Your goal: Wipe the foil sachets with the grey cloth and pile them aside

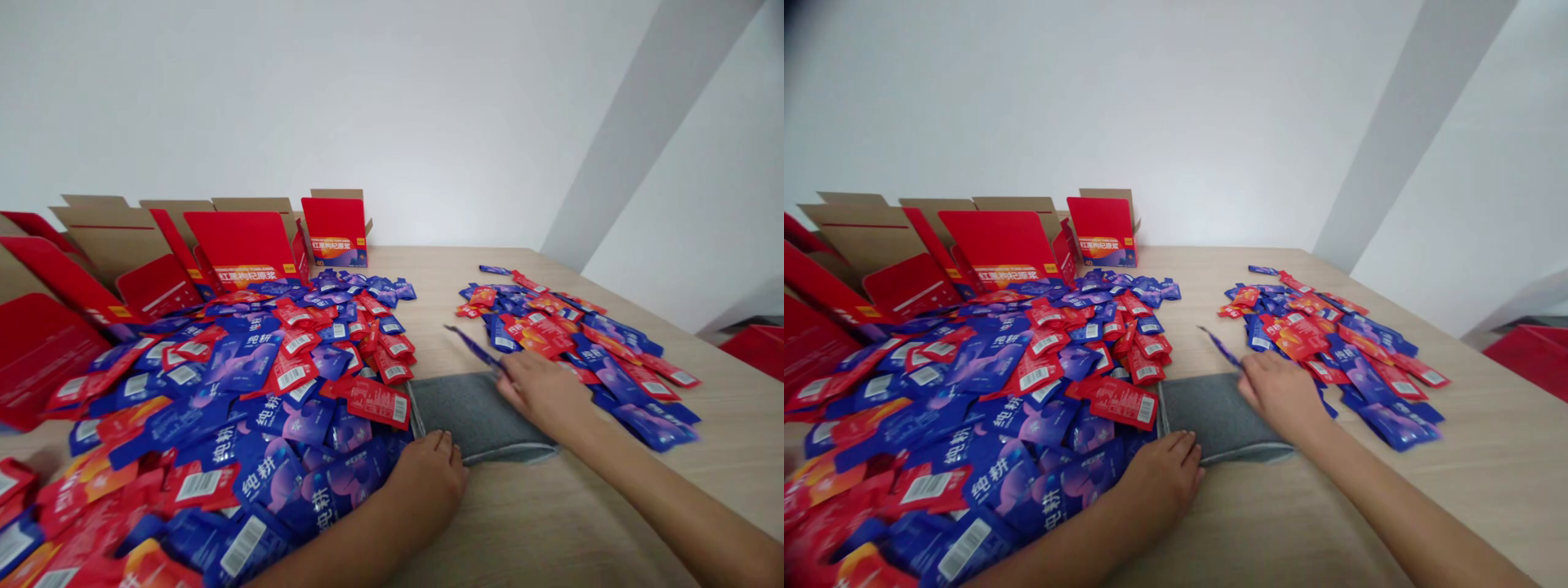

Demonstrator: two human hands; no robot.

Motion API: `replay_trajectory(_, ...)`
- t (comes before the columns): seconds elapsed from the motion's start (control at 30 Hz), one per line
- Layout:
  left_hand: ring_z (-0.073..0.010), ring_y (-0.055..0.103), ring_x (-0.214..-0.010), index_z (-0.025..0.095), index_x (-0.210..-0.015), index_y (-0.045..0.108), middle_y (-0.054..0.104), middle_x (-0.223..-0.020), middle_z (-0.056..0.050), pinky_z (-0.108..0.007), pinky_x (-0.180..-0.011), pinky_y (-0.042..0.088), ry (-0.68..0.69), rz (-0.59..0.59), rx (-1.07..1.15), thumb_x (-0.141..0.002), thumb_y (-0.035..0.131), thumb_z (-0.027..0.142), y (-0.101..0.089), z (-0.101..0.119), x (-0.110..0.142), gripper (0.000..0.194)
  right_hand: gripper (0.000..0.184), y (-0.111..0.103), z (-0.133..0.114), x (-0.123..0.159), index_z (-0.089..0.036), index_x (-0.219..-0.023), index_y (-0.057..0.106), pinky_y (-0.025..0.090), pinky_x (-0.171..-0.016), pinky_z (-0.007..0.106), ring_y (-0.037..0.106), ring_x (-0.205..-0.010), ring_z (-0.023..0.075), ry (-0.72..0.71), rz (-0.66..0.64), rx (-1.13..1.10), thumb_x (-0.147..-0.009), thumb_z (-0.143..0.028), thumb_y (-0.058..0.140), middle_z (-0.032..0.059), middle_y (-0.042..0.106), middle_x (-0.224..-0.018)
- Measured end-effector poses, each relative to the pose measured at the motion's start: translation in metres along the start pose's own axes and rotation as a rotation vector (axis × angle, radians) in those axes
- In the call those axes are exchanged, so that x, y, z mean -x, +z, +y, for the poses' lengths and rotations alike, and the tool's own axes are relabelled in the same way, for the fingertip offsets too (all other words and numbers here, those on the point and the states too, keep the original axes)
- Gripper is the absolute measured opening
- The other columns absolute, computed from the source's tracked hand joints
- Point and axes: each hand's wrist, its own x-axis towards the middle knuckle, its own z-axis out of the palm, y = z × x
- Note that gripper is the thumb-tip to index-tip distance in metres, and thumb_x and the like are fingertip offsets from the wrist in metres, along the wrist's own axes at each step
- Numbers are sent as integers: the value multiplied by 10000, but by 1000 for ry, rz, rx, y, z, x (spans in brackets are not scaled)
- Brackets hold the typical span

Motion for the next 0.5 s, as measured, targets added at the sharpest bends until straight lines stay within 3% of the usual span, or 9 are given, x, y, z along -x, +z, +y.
replay_trajectory(0.1,-211,623,-953,83,-990,654,677,-1018,-150,-303,-784,494,-44,13,33,-900,518,190,-3,-1,-1,195,147,4,-30,22,-162,-873,653,471,-803,411,592,-913,280,-217,-113,-84,-807,-223,536,132,655,-920)
replay_trajectory(0.2,-196,631,-874,106,-964,656,688,-962,-118,-287,-730,508,-47,32,49,-884,533,172,-7,-2,-1,161,374,12,-39,29,-160,-1128,610,447,-911,474,524,-1122,309,-310,-158,-232,-793,-327,597,153,597,-1203)
replay_trajectory(0.33,-200,632,-862,102,-939,664,694,-938,-118,-289,-730,512,-35,37,21,-881,542,186,-9,-2,-2,159,453,32,-42,25,-193,-1354,448,368,-1035,461,350,-1333,240,-317,-145,-368,-908,-247,390,101,432,-1428)
replay_trajectory(0.5,-215,629,-958,64,-995,659,689,-1001,-156,-308,-842,488,-29,74,-9,-898,523,202,-4,1,0,217,470,56,-50,27,-161,-1316,506,422,-999,421,412,-1298,227,-269,-142,-332,-872,-147,351,120,477,-1386)
